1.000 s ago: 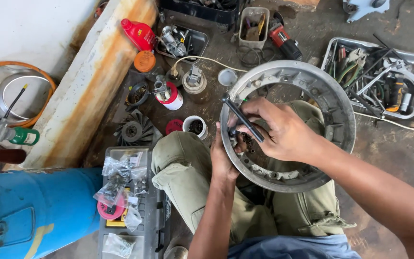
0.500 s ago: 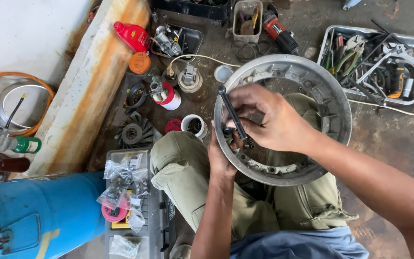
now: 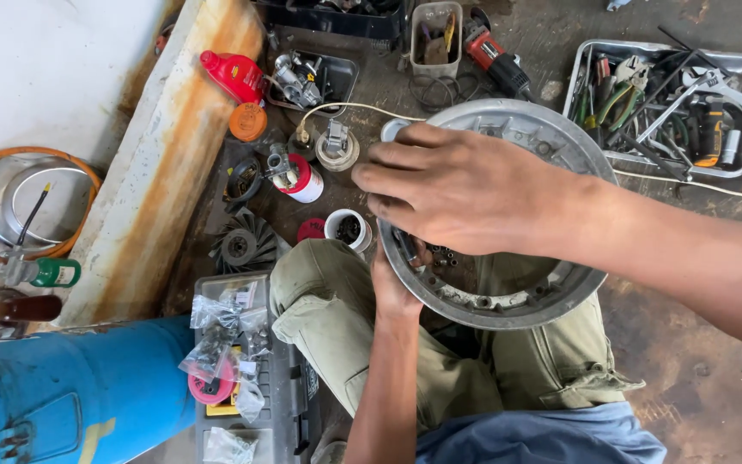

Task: Repairing a motorcycle wheel rim by installing internal components and fasteners

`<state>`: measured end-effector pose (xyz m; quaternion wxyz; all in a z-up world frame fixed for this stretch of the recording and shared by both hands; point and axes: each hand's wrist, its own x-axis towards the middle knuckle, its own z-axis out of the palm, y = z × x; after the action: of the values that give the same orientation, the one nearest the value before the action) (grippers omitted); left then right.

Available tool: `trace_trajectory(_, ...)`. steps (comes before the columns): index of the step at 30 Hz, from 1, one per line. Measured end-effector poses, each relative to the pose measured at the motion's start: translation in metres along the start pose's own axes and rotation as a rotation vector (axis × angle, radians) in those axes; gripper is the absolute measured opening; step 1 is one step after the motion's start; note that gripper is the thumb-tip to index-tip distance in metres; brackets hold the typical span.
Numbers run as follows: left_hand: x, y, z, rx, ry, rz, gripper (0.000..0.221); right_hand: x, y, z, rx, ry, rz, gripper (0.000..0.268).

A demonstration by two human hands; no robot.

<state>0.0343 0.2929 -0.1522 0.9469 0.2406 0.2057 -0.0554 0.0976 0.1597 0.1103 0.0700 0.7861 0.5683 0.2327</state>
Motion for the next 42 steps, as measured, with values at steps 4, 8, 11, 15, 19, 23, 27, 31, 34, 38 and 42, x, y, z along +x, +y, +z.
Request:
trace_trajectory(4,0.002,0.0,-0.006,-0.034,-0.018,0.004,0.023,-0.001,0.001,0.007,0.026,-0.07,0.001,0.009)
trace_trajectory(8,0.0,0.001,0.003,-0.008,-0.014,0.044,0.021,-0.003,0.002,0.007,-0.015,-0.094,0.029,0.008)
trace_trajectory(11,0.004,-0.002,-0.002,-0.008,0.012,0.053,0.024,-0.004,0.0,0.013,0.029,-0.079,0.07,0.019)
trace_trajectory(15,-0.004,0.002,0.009,0.007,0.03,0.063,0.026,0.001,-0.008,0.002,0.135,-0.007,0.185,0.036)
trace_trajectory(19,-0.003,0.001,0.008,0.004,0.009,0.064,0.026,0.005,-0.015,0.009,0.141,-0.106,0.18,0.045)
trace_trajectory(23,-0.002,-0.002,0.004,-0.006,-0.035,0.069,0.026,0.008,-0.005,0.01,0.31,-0.447,0.093,0.018)
trace_trajectory(27,0.001,-0.005,-0.002,-0.019,-0.08,0.077,0.027,0.009,0.009,0.004,0.264,-0.494,0.002,0.057)
trace_trajectory(31,0.01,-0.012,-0.014,-0.077,-0.054,0.033,0.023,0.011,0.016,-0.007,0.0,-0.402,-0.106,0.032)
trace_trajectory(34,0.01,-0.012,-0.012,-0.078,-0.07,0.038,0.025,0.013,0.012,-0.007,-0.026,-0.271,-0.195,0.023)
trace_trajectory(38,0.012,-0.014,-0.011,-0.098,-0.073,0.036,0.025,0.014,0.011,-0.002,0.031,-0.392,-0.143,0.014)
trace_trajectory(42,0.012,-0.012,-0.013,-0.124,-0.067,0.044,0.024,0.009,0.011,0.007,-0.022,-0.398,-0.114,0.011)
